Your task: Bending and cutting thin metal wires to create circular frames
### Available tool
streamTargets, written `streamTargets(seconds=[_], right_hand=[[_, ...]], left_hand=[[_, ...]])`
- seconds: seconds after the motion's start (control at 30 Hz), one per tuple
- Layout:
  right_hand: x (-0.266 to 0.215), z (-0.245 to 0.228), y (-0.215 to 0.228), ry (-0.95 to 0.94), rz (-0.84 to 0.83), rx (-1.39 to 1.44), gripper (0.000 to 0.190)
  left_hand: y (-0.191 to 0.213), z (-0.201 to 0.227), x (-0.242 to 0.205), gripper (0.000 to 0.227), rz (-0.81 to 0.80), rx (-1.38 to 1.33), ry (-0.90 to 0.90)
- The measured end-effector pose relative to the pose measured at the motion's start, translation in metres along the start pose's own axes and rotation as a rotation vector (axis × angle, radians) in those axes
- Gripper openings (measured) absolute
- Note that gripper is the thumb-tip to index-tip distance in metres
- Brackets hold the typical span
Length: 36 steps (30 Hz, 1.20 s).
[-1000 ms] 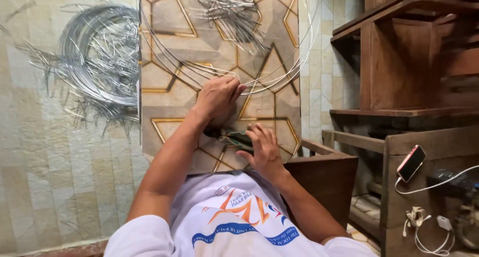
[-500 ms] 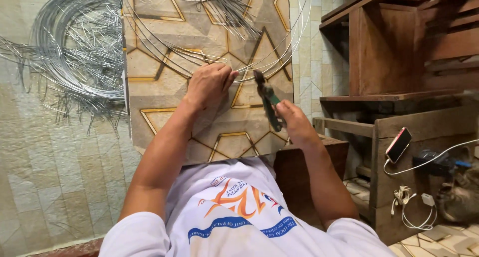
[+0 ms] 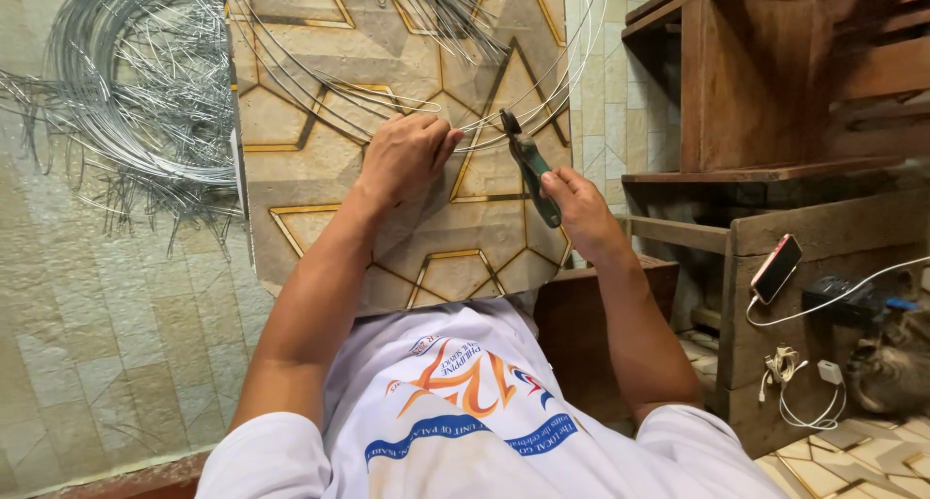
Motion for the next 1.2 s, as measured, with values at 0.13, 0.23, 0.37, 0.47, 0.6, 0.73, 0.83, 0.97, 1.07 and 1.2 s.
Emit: streamTargets(seconds=[0.13,0.23,0.37,0.47,0.6,0.73,0.83,0.97,1.07,1.2], right_hand=[[-0.008,-0.02,-0.004,0.014,-0.005,-0.067,0.027],[-0.005,-0.019,-0.004,0.046,0.001,-0.071,0.028],[-0.006,-0.025,-0.006,0.042,-0.021,-0.112,0.03],[-0.002,-0.018,-0.004,0.045,-0.023,-0.125,0.029],[0.007,-0.006,0.0,0.066,-0.019,-0.171,0.029],[0.015,-0.001,0.001,0.066,-0.023,-0.193,0.031],[0.022,0.001,0.003,0.018,0.017,-0.308,0.031],[0.02,-0.006,-0.001,-0.087,0.027,-0.358,0.049],[0.019,-0.007,-0.002,-0.147,-0.004,-0.401,0.053],[0.017,-0.011,-0.002,-0.189,-0.058,-0.484,0.071]], left_hand=[[0.002,0.001,0.0,0.04,-0.009,-0.004,-0.006],[0.002,0.001,0.0,0.04,-0.017,0.008,-0.007],[0.002,0.001,0.001,0.039,-0.005,0.017,-0.019],[0.002,0.001,0.001,0.039,-0.006,0.024,-0.02],[0.001,0.001,0.0,0.038,-0.006,0.033,-0.019],[0.001,0.001,0.001,0.038,0.005,0.026,-0.022],[0.0,0.001,0.001,0.038,0.005,0.038,-0.033],[0.001,0.002,0.001,0.038,0.006,0.059,-0.05],[-0.002,0.002,0.0,0.039,0.002,0.075,-0.051],[0.007,0.012,0.0,0.038,-0.009,0.113,-0.025]])
Point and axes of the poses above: each hand's wrist, its own x-axis towards the middle knuckle, its own y-axis out of the back of the hand, z = x × y, the point moved 1 cm from there along x, towards the middle knuckle, and after that the axes turned 9 degrees about -y, right-handed, at the moved point
